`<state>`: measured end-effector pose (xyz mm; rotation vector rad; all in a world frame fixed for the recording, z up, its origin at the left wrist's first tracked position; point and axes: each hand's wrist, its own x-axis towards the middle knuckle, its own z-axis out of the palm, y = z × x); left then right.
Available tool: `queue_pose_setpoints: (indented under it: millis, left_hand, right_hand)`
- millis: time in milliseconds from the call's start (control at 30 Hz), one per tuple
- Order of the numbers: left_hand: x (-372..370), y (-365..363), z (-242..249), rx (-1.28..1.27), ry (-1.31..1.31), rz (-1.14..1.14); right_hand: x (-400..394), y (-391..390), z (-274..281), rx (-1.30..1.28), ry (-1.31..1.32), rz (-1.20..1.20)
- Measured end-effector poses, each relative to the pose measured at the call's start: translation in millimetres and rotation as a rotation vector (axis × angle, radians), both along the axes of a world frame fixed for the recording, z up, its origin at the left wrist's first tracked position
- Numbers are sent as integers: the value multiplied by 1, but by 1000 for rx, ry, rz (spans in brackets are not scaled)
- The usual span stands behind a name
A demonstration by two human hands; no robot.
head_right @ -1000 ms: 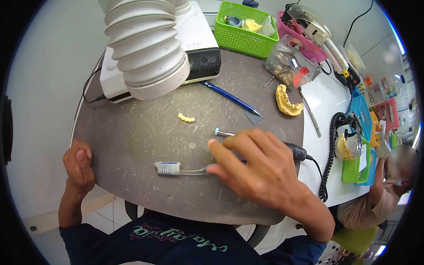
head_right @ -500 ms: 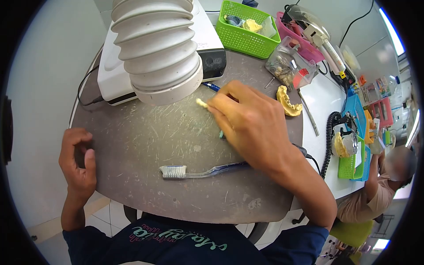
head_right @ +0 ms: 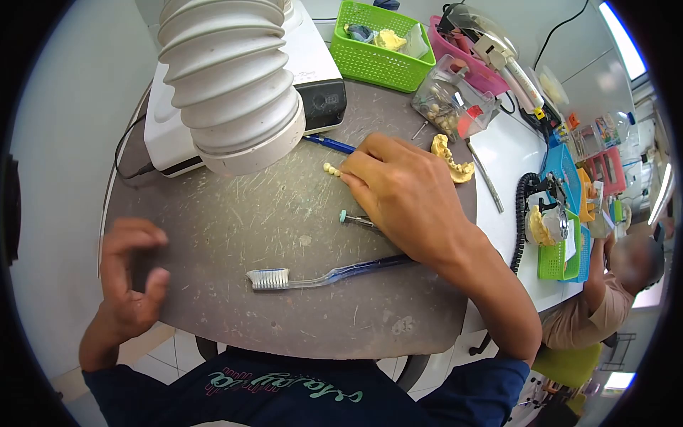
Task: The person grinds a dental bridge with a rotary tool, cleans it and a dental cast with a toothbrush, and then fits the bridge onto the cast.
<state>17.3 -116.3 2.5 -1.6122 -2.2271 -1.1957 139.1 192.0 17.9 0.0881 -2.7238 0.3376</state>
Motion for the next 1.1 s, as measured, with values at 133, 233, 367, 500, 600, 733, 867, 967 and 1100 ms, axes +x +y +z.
queue_pose_setpoints:
  millis: [133,233,367,500,600,733,867,967,1100]
  left_hand:
    - [-26,19,7,-233,-114,-538]
    - [-5,69,22,-329,-724,-326]
    - [0,113,1,-166,-1325,-347]
    - [-2,128,-6,-47,-1304,-390]
    - [0,127,-1,-38,-1288,-332]
    - [0,128,0,-10,-1252,-278]
    - [-1,127,3,31,-1391,-317]
    - [-2,126,7,133,-1639,-281]
    - [-3,126,8,73,-1557,-311]
  right_hand:
    - [2,-5,0,-97,91,-48]
    - [3,-18,2,-257,131,-93]
    - [3,-23,1,-345,143,-56]
    - [4,-26,-7,-448,146,-44]
    - [5,-29,-8,-461,138,-30]
    - [6,-32,-3,-463,141,-18]
    - [28,-24,14,-171,105,-50]
    - [53,-18,29,47,-116,112]
    - [66,-27,6,98,-137,153]
